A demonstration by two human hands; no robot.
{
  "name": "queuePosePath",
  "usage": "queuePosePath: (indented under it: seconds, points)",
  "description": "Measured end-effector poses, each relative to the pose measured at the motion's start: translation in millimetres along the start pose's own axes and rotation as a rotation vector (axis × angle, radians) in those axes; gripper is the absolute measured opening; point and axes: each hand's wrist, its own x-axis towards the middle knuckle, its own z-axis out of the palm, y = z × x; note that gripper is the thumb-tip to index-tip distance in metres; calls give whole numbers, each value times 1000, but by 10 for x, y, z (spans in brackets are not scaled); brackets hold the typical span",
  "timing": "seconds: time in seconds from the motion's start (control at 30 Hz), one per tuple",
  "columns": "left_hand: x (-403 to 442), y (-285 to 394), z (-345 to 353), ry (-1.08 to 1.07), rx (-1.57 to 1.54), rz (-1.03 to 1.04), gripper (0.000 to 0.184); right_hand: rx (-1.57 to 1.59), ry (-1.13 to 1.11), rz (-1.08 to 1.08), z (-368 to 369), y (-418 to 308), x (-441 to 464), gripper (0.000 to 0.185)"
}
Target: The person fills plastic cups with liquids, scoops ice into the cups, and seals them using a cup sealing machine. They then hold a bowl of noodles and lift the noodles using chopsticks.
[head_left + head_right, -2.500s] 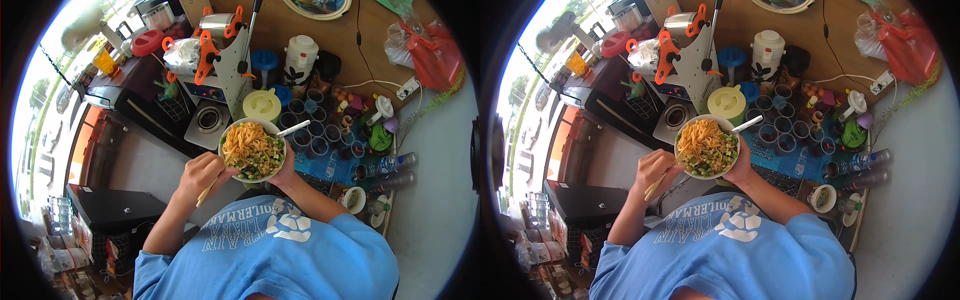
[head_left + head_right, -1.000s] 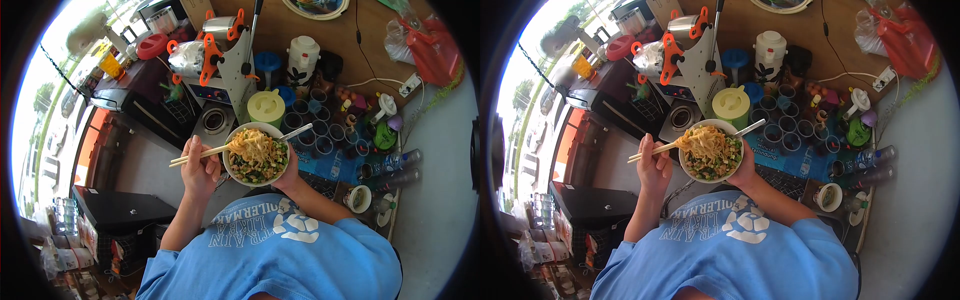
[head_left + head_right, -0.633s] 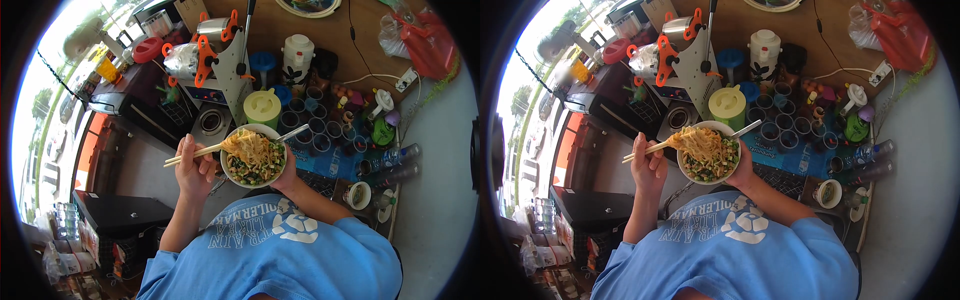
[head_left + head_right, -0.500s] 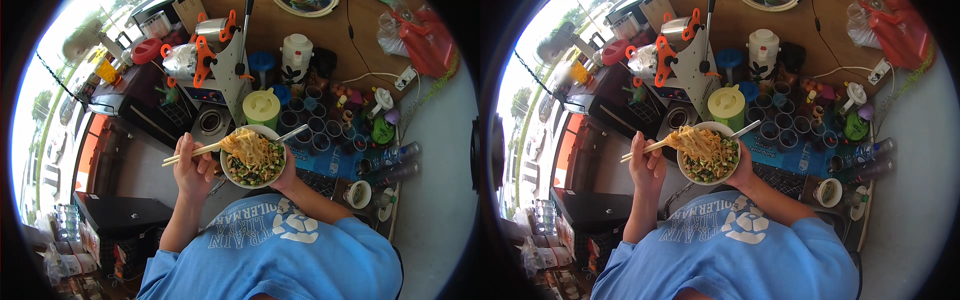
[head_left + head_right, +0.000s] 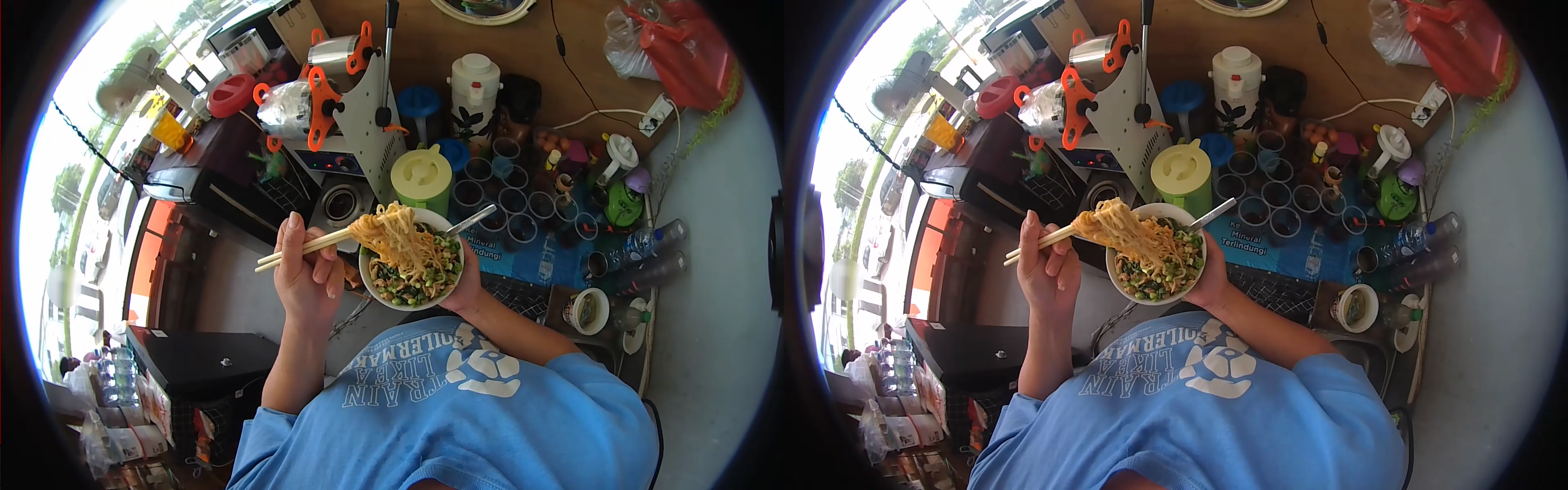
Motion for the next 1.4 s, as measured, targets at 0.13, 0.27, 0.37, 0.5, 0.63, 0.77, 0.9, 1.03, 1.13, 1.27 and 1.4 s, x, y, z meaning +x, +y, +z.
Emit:
queuePosePath:
  seconds: [0.13, 0.27, 0.37, 0.5, 0.63, 0.77, 0.9, 1.03, 1.13, 1.27, 1.4]
  points:
    - [17, 48, 60, -7, 24, 9, 34, -139, 33, -25, 136, 20, 24, 64]
    - [46, 100, 99, 12, 21, 12, 35, -162, 27, -55, 175, 37, 14, 62]
    - [52, 149, 157, 14, 23, 28, 35, -175, 86, -41, 125, 21, -7, 61]
    - [-2, 237, 189, -51, 83, 64, 36, -109, 54, 21, 214, 4, -81, 60]
    - [-85, 280, 145, -136, 85, 58, 35, -83, 76, 49, 406, -10, -201, 60]
    - [-182, 361, 251, -91, 117, 15, 25, -41, 129, 116, 678, -13, -349, 62]
    - [-251, 473, 257, -242, 160, 43, 21, -200, 289, 140, 1010, 10, -391, 64]
    - [-275, 591, 451, -325, 147, 130, 32, -40, 418, 259, 786, -93, -635, 63]
    - [-144, 710, 512, -538, 30, -5, 40, 11, 334, 248, 948, -45, -627, 62]
    - [-117, 706, 631, -609, 28, -10, 39, 99, 388, 289, 923, -97, -719, 65]
    - [-22, 696, 488, -845, -38, -229, 43, -42, 354, 341, 1031, -35, -758, 83]
